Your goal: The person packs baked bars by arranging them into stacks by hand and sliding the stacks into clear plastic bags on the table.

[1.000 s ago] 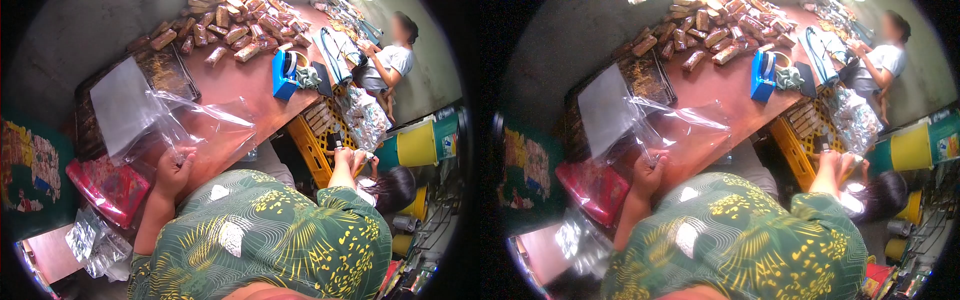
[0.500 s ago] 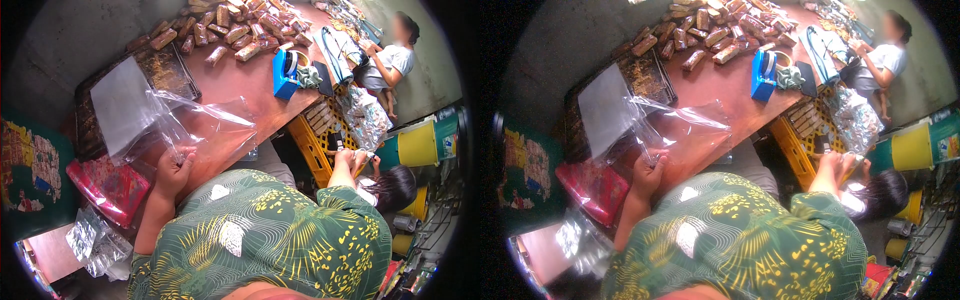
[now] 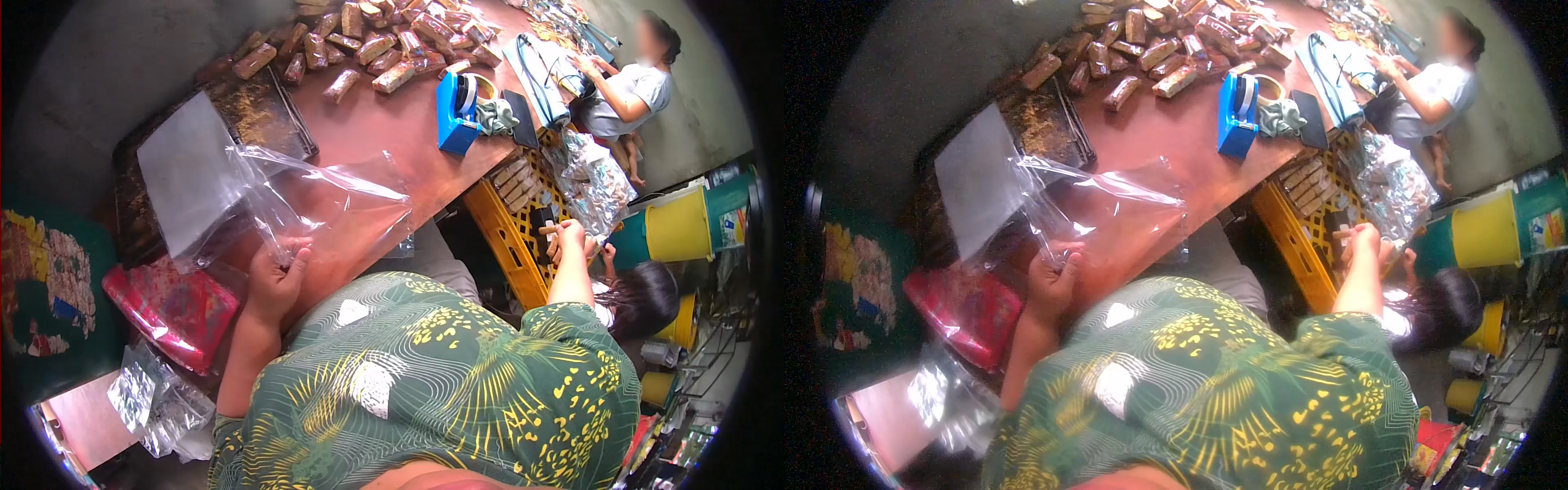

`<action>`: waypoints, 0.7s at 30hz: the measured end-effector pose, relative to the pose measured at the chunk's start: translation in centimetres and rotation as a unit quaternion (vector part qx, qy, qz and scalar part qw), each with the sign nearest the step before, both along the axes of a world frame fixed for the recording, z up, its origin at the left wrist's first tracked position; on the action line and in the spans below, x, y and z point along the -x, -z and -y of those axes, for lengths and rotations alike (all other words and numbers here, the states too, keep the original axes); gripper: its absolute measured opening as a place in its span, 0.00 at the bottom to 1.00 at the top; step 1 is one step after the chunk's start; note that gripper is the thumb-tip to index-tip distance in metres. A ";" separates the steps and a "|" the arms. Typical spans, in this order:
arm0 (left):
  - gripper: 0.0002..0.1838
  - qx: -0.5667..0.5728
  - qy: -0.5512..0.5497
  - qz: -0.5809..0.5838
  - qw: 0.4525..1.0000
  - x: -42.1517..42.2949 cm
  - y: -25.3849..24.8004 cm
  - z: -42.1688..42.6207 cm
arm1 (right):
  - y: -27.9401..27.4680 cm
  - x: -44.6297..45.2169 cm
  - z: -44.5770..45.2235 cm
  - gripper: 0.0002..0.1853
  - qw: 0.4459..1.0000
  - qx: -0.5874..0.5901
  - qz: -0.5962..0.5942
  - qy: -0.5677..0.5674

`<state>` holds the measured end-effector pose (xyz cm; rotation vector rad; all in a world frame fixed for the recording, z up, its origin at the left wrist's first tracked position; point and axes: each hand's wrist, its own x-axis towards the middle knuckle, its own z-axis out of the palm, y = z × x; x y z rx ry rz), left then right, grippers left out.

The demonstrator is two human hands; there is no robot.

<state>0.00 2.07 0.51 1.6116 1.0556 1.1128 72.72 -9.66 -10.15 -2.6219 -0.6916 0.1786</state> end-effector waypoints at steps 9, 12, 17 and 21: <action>0.08 0.013 -0.003 -0.004 1.000 0.1 0.2 0.0 | -3.6 -0.6 -0.2 0.12 0.984 0.172 0.033 -0.013; 0.09 0.005 -0.005 -0.007 1.000 0.1 0.4 -0.1 | -1.1 -2.4 -0.4 0.13 0.990 0.140 -0.010 -0.006; 0.09 0.004 -0.009 -0.020 1.000 0.2 0.5 -0.2 | -1.4 -0.2 -1.1 0.12 0.989 -0.003 -0.146 -0.003; 0.07 -0.017 0.011 -0.043 0.999 0.2 0.3 -0.3 | -1.8 0.8 -2.6 0.13 0.956 -0.119 -0.243 0.115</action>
